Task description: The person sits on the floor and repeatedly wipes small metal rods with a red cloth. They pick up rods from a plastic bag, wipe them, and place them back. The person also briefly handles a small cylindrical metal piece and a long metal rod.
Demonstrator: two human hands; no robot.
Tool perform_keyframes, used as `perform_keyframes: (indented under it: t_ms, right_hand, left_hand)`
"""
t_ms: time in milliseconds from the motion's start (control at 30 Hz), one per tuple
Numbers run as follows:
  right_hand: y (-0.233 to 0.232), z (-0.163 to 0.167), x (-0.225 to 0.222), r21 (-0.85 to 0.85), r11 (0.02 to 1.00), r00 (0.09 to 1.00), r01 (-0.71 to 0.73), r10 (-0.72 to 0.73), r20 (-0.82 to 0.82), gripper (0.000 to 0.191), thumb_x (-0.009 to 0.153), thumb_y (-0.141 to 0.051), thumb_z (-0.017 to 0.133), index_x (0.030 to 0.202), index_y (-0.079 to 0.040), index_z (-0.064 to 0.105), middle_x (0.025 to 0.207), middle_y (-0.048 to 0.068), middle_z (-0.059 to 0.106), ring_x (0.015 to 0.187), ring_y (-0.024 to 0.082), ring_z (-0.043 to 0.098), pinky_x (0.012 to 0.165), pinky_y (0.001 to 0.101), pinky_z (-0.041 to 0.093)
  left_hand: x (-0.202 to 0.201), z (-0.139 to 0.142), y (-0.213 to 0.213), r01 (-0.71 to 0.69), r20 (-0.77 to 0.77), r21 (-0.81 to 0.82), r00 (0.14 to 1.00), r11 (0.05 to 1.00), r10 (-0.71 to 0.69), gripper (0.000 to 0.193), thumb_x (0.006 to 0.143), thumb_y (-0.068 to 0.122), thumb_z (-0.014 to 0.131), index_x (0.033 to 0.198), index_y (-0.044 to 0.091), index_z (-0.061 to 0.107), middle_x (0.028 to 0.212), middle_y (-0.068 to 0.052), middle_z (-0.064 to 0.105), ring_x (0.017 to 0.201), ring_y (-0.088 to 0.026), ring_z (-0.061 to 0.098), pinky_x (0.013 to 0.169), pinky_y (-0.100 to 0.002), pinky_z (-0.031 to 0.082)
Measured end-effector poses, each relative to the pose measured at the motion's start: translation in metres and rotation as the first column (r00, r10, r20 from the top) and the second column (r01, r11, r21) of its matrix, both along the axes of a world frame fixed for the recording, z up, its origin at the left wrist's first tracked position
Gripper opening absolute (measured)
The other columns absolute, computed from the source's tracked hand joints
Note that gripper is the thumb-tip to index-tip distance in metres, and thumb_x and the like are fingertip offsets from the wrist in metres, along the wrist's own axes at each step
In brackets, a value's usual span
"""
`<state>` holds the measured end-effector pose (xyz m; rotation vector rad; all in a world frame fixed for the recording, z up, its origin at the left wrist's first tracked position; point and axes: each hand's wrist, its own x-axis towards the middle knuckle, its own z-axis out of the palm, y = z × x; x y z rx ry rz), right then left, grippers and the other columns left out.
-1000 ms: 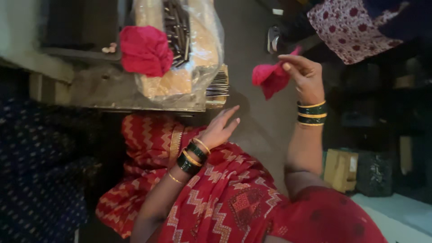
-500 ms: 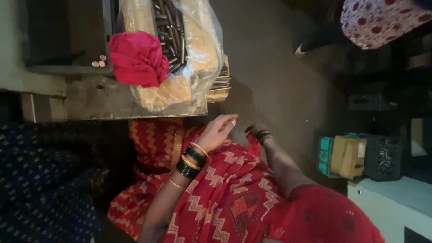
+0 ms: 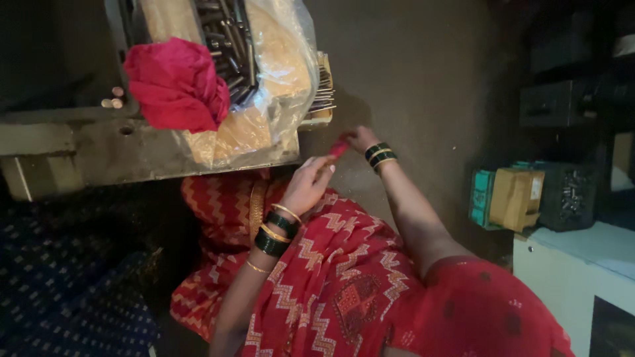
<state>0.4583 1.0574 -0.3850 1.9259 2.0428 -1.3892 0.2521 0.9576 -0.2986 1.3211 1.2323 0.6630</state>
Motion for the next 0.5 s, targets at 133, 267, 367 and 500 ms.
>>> perform_keyframes:
  t_ms: [133,267,367,500]
  right_hand:
    - [0.026,0.011,0.019,-0.09,0.995,0.859,-0.037,-0.015,-0.512,0.032,0.091,-0.003,0.056,0.117,-0.011,0.073,0.111,0.008,0.078,0.105,0.019,0.071,0.092,0.0332,0.056]
    - [0.046,0.023,0.031,-0.159,0.987,0.762,-0.029,-0.081,-0.642,0.031,0.096,0.002,0.055,0.12,-0.006,0.073,0.114,0.005,0.075,0.107,0.015,0.067,0.095,0.0315,0.054]
    - [0.057,0.013,0.027,-0.234,0.972,0.717,0.004,-0.166,-0.677,0.035,0.091,0.003,0.057,0.123,-0.006,0.071,0.117,0.003,0.073,0.11,0.014,0.066,0.097,0.0318,0.054]
    - [0.073,-0.02,0.007,-0.236,0.967,0.771,0.1,-0.225,-0.596,0.047,0.08,0.004,0.062,0.125,-0.006,0.07,0.112,0.006,0.074,0.099,0.016,0.067,0.089,0.0333,0.057]
  left_hand:
    - [0.012,0.003,0.008,0.027,-0.283,0.219,0.958,0.975,0.036,0.037,0.096,0.018,0.064,0.128,-0.001,0.064,0.127,-0.022,0.062,0.112,-0.041,0.063,0.095,-0.045,0.051]
    - [0.021,0.005,0.023,0.095,-0.296,0.353,0.955,0.931,0.015,0.034,0.098,0.017,0.063,0.127,0.001,0.066,0.126,-0.02,0.064,0.112,-0.039,0.064,0.098,-0.044,0.052]
    - [0.022,0.004,0.036,0.103,-0.305,0.417,0.952,0.903,0.033,0.029,0.098,0.016,0.064,0.123,0.002,0.067,0.126,-0.018,0.066,0.113,-0.038,0.064,0.099,-0.044,0.052]
    - [0.014,-0.01,0.061,0.101,-0.299,0.382,0.954,0.919,0.019,0.027,0.097,0.011,0.063,0.122,0.004,0.07,0.121,-0.018,0.069,0.105,-0.038,0.068,0.092,-0.043,0.055]
